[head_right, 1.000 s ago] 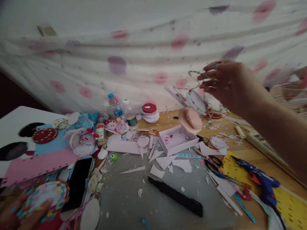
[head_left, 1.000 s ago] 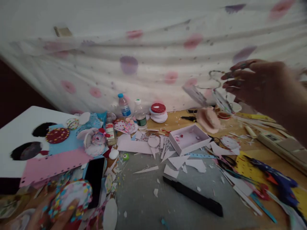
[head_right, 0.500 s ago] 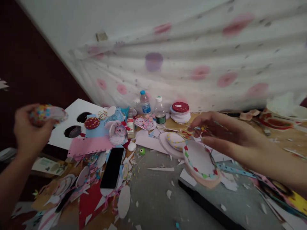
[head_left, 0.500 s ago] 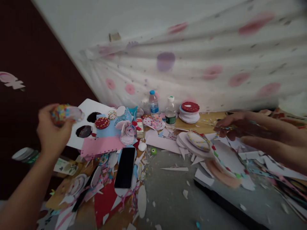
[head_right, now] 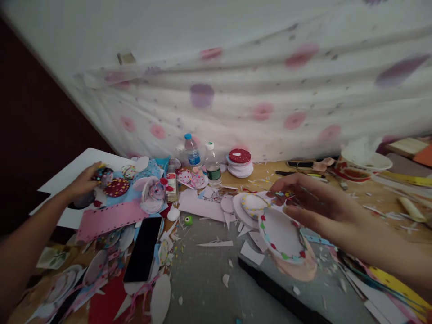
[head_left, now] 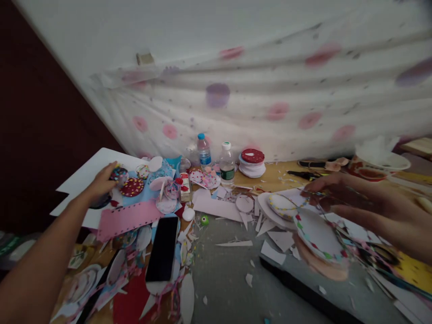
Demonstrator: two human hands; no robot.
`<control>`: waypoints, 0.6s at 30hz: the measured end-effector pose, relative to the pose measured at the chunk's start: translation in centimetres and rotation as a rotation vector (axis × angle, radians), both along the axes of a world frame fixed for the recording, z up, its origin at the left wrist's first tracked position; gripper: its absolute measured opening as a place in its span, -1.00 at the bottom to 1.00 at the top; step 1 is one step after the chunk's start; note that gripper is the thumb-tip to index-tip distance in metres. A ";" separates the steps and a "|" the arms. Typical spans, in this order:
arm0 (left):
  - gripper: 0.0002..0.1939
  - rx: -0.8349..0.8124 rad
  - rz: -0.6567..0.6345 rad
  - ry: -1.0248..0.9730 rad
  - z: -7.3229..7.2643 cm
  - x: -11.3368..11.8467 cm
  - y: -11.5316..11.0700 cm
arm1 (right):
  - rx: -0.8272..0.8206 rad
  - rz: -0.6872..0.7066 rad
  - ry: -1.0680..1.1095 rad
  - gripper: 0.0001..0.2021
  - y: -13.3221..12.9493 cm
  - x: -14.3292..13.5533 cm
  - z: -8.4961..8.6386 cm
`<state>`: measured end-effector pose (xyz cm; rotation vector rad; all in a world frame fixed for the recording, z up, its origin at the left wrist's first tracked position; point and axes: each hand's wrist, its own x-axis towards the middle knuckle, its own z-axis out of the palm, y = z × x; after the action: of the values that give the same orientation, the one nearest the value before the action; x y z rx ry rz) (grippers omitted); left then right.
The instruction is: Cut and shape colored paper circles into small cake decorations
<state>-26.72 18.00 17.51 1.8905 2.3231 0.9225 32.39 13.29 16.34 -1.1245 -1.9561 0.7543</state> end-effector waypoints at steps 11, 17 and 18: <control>-0.47 0.132 0.159 -0.213 4.2 4.5 -3.0 | -0.124 0.098 0.153 -0.74 -0.4 -0.7 -0.9; -0.24 -0.142 -0.412 -0.683 -1.8 21.7 -10.1 | -0.194 0.318 0.358 -0.80 -1.8 -3.3 -0.6; -0.16 -0.204 -0.458 -0.826 -3.5 24.2 -11.4 | -0.215 0.359 0.401 -0.80 -2.1 -3.8 -0.7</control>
<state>-2.57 6.63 14.01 1.4531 1.3806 1.0683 28.55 11.17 15.63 -0.6716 -1.7744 1.2983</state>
